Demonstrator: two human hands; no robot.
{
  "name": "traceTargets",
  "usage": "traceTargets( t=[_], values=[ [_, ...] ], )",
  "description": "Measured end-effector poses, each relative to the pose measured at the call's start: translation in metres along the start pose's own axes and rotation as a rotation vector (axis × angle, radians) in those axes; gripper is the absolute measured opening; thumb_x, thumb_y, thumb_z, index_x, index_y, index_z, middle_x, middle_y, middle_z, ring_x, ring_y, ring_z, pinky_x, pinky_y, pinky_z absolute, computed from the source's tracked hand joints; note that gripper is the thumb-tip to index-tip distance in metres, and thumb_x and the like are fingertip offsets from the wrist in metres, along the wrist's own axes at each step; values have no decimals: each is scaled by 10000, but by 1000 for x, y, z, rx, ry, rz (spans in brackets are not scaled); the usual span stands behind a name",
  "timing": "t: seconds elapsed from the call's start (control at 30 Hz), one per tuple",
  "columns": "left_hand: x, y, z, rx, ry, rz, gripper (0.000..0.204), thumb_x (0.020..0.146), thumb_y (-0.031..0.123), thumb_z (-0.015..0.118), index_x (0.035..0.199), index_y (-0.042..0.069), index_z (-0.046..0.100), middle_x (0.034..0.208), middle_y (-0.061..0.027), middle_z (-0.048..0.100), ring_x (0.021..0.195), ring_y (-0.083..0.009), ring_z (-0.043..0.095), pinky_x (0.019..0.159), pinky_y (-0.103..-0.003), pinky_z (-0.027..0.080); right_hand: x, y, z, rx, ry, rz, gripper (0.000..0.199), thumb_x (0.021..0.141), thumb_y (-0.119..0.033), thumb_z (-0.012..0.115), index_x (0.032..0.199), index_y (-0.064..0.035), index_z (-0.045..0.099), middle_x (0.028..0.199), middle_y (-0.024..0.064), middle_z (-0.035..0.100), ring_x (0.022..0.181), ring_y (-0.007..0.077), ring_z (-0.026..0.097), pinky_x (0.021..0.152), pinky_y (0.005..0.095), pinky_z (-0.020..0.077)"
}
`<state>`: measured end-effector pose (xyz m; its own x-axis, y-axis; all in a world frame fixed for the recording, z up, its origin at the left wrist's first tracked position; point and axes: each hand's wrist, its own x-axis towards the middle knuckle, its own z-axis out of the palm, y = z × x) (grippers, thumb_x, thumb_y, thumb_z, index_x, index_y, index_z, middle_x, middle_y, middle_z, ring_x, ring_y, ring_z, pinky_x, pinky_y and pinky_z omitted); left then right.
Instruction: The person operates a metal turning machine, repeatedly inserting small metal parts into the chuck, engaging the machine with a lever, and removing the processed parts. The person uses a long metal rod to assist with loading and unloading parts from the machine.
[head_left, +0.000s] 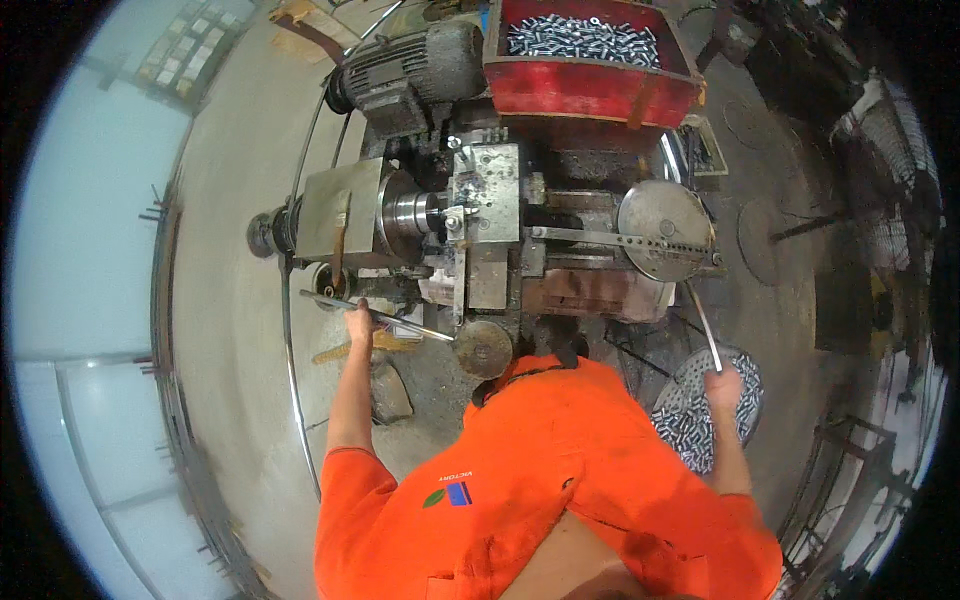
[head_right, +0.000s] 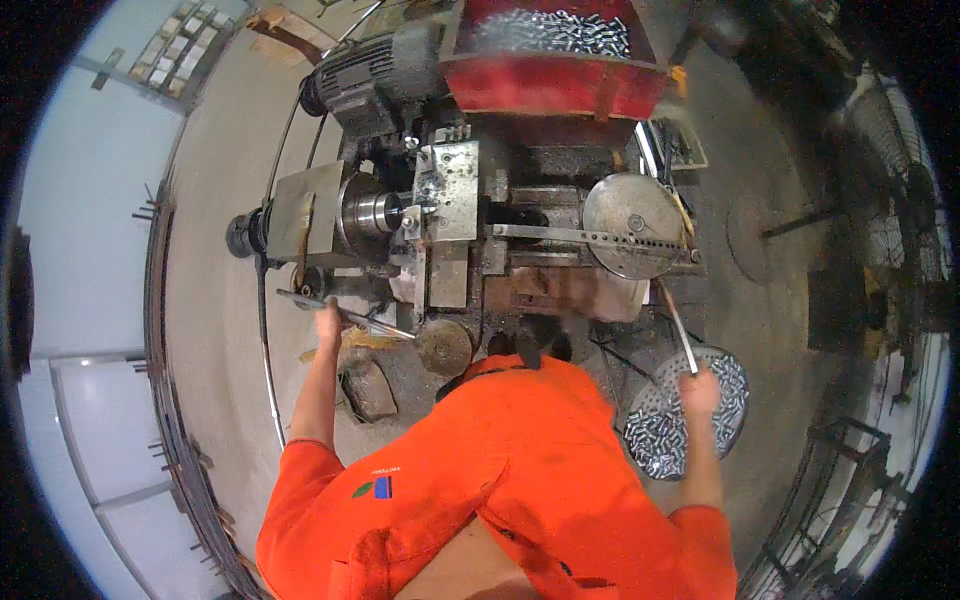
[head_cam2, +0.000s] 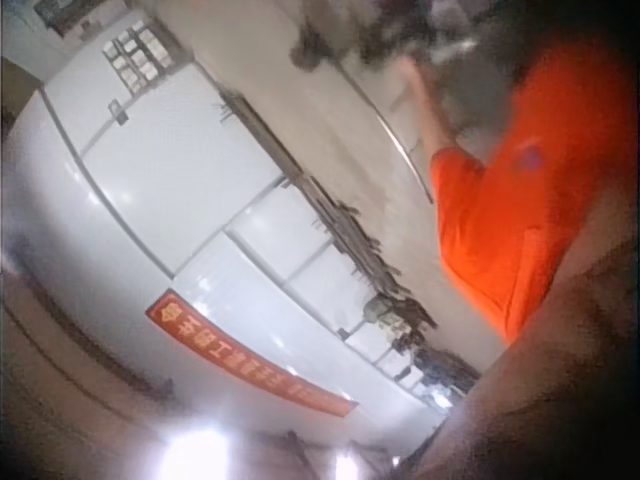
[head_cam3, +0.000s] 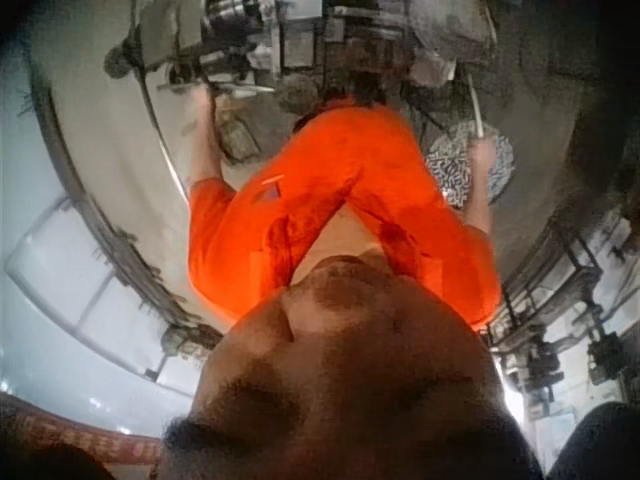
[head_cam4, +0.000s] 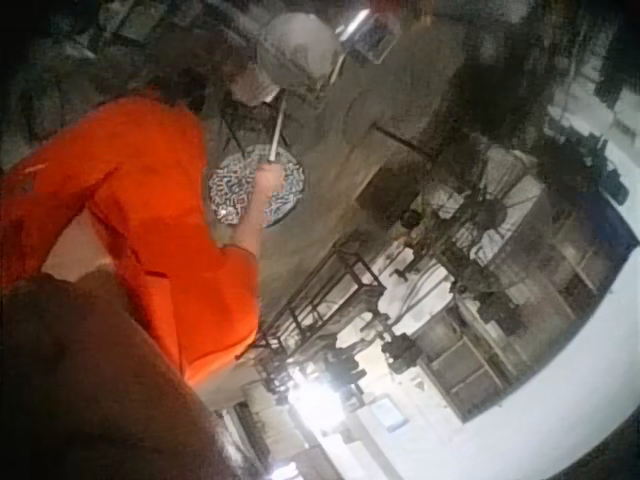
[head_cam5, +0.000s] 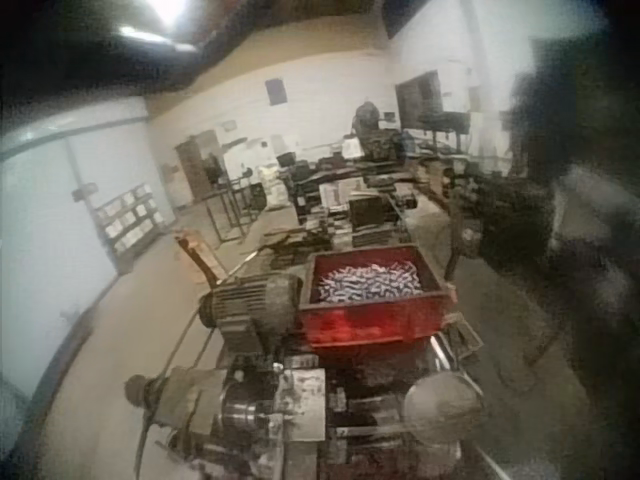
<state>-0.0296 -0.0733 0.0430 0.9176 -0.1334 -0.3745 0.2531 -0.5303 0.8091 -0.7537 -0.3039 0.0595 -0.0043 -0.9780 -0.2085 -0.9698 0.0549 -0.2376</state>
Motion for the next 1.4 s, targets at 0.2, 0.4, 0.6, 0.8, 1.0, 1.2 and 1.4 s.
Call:
traceTargets(
  t=[0.2, 0.4, 0.6, 0.8, 1.0, 1.2, 1.4],
  values=[
    [-15, 12, 15, 31, -119, 9, 405, 879, 262, 496, 757, -124, 493, 598, -196, 567, 386, -276, 565, 334, -335, 450, 128, 14, -54, -562, 157, 114, 418, 712, -314, 577, 1048, -66, 589, 1058, 152, 582, 971, 322, 574, 820, 438, 449],
    [-25, 33, -14, -104, -462, -25, 521, 869, 478, 481, 957, -31, 545, 768, -154, 633, 636, -226, 634, 591, -317, 519, 130, -16, -16, -496, 502, -64, 766, 592, -201, 646, 1291, -13, 395, 1297, 162, 438, 1125, 359, 467, 956, 457, 365],
    [43, -67, -26, 886, -384, 321, 511, 836, 470, 512, 1023, -2, 573, 924, -186, 638, 804, -293, 635, 726, -374, 497, 38, -63, 18, -39, 348, -165, 710, 553, -142, 608, 1223, 29, 448, 1209, 263, 477, 1042, 429, 501, 907, 426, 419],
    [51, -87, 22, 1327, -450, 632, 418, 834, 475, 479, 837, 97, 659, 807, -148, 658, 784, -332, 635, 661, -429, 507, -34, -69, 29, -1, -127, 67, 508, 562, -166, 593, 1045, -12, 622, 924, 235, 628, 859, 316, 626, 788, 362, 486],
    [11, -174, 88, 1005, -44, 323, 367, 828, 431, 504, 914, 97, 629, 838, -124, 646, 802, -316, 634, 664, -422, 510, -50, -114, 3, 73, -9, -322, 301, 581, -140, 638, 847, -3, 661, 767, 205, 635, 707, 369, 610, 663, 424, 498],
    [56, -125, 30, 1337, -557, 585, 465, 827, 477, 496, 1053, 77, 564, 957, -173, 627, 887, -332, 617, 733, -434, 502, -45, -320, -119, 2, -97, -649, 457, 588, -82, 607, 1042, -23, 592, 872, 181, 606, 829, 373, 569, 738, 433, 466],
    [18, -126, 34, 1144, -330, 403, 407, 876, 363, 480, 1079, 17, 549, 950, -150, 630, 842, -295, 619, 698, -408, 501, -134, -503, -227, 134, 137, -1610, 409, 602, -128, 603, 1002, -41, 580, 892, 117, 548, 797, 269, 545, 647, 365, 461]
  ],
)
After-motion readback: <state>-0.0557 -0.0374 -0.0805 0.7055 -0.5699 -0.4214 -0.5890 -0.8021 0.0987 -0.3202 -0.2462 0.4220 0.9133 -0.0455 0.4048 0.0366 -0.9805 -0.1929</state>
